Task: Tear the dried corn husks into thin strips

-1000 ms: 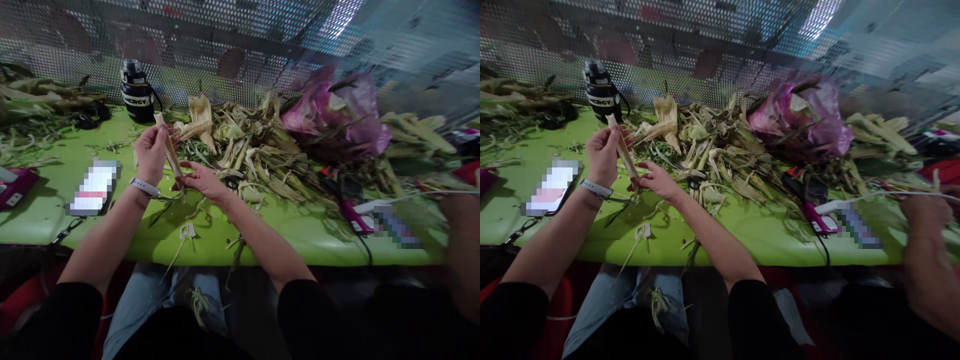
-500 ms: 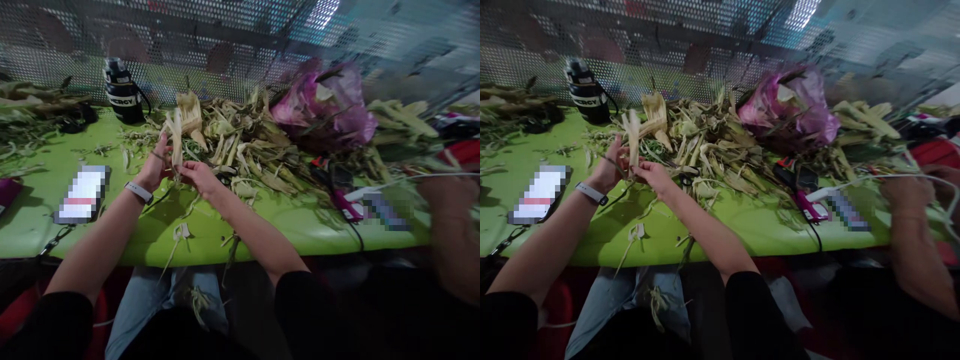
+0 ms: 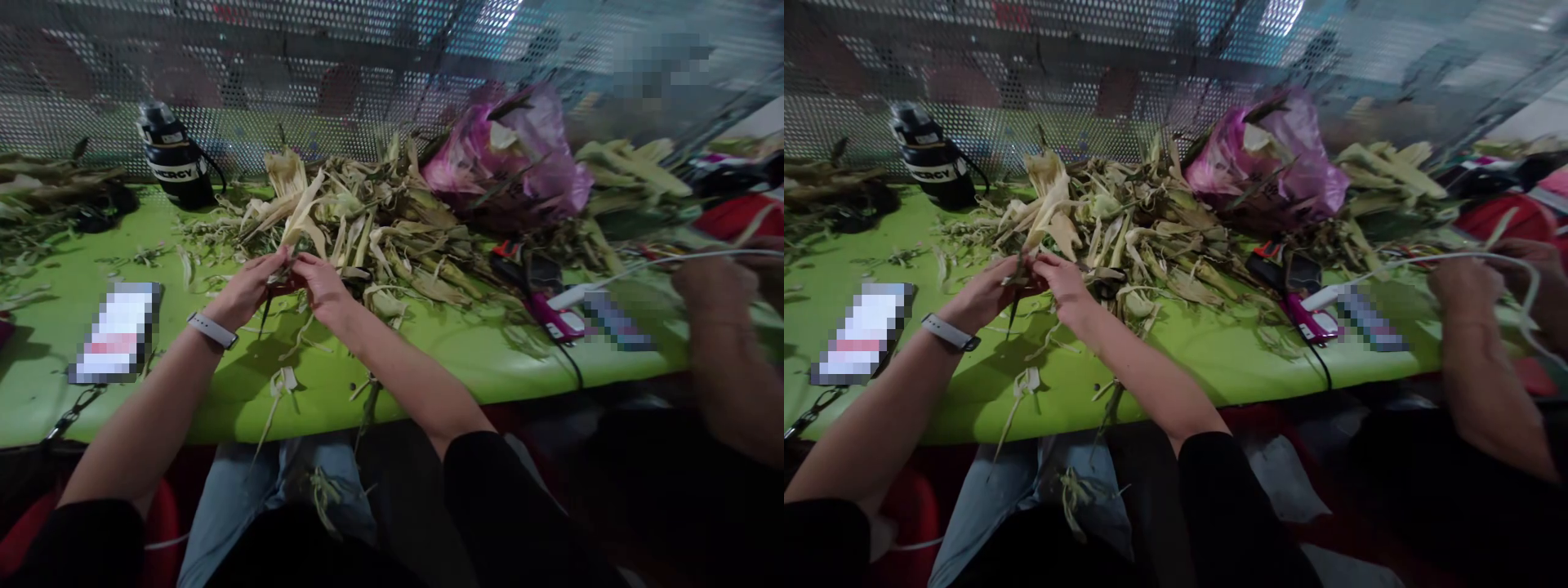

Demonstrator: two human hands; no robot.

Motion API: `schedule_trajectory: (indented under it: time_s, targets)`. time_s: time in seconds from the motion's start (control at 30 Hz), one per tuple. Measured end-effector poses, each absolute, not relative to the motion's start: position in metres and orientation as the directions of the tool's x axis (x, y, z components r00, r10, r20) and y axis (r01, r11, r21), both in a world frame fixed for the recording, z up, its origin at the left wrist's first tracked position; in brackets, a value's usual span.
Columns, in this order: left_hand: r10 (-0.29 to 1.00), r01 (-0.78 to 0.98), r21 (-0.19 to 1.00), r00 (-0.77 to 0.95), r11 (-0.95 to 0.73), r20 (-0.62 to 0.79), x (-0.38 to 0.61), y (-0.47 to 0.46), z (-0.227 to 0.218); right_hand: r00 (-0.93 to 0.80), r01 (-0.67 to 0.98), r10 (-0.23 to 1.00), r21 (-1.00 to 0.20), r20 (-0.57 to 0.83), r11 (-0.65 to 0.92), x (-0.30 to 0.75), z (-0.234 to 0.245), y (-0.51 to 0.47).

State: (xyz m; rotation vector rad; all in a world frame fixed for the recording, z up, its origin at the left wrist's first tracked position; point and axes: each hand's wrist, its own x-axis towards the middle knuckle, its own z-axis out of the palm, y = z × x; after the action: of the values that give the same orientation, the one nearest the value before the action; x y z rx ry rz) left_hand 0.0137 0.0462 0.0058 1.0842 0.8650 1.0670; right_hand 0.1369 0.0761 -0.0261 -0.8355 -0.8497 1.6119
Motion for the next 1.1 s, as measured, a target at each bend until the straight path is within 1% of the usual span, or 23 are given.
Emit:
schedule_trajectory:
  time_s: [0.1, 0.2, 0.27, 0.37, 0.53, 0.63, 0.7, 0.8, 0.87, 1.03, 1.1]
  targets:
    - [0.936, -0.245, 0.962, 0.350, 0.120, -0.027, 0.008, 0.049, 0.007, -0.187, -0.526, 0.978, -0.830, -0.098, -0.184, 0.138, -0.026, 0.078]
    - [0.890, -0.178, 0.973, 0.453, 0.148, -0.052, -0.002, 0.052, 0.010, -0.193, -0.524, 0.976, -0.831, -0.097, -0.186, 0.140, -0.023, 0.075]
    - [0.871, -0.135, 0.979, 0.486, 0.151, -0.067, -0.006, 0.051, 0.013, -0.200, -0.520, 0.974, -0.831, -0.105, -0.196, 0.141, -0.020, 0.072]
    - [0.873, -0.093, 0.983, 0.478, 0.155, -0.093, -0.007, 0.049, 0.017, -0.213, -0.514, 0.970, -0.831, -0.118, -0.214, 0.140, -0.016, 0.068]
    - [0.872, -0.143, 0.963, 0.469, 0.230, -0.138, -0.003, 0.049, 0.020, -0.126, -0.517, 0.984, -0.838, -0.128, -0.175, 0.138, -0.014, 0.067]
    - [0.896, -0.155, 0.946, 0.394, 0.286, -0.206, 0.002, 0.050, 0.022, -0.146, -0.540, 0.979, -0.818, -0.140, -0.197, 0.135, -0.014, 0.067]
    - [0.914, -0.181, 0.938, 0.338, 0.295, -0.223, 0.007, 0.049, 0.024, -0.157, -0.569, 0.978, -0.796, -0.141, -0.206, 0.133, -0.014, 0.066]
    - [0.940, -0.241, 0.937, 0.293, 0.251, -0.177, 0.015, 0.043, 0.026, -0.158, -0.624, 0.977, -0.752, -0.146, -0.213, 0.132, -0.013, 0.065]
    - [0.953, -0.246, 0.948, 0.272, 0.200, -0.130, 0.021, 0.039, 0.027, -0.157, -0.650, 0.976, -0.728, -0.150, -0.217, 0.132, -0.011, 0.064]
    - [0.967, -0.185, 0.979, 0.254, 0.080, -0.031, 0.028, 0.036, 0.020, -0.130, -0.697, 0.981, -0.690, -0.145, -0.195, 0.136, -0.007, 0.062]
    - [0.970, -0.129, 0.992, 0.241, 0.002, 0.030, 0.029, 0.039, 0.015, -0.102, -0.706, 0.982, -0.685, -0.157, -0.182, 0.136, -0.006, 0.061]
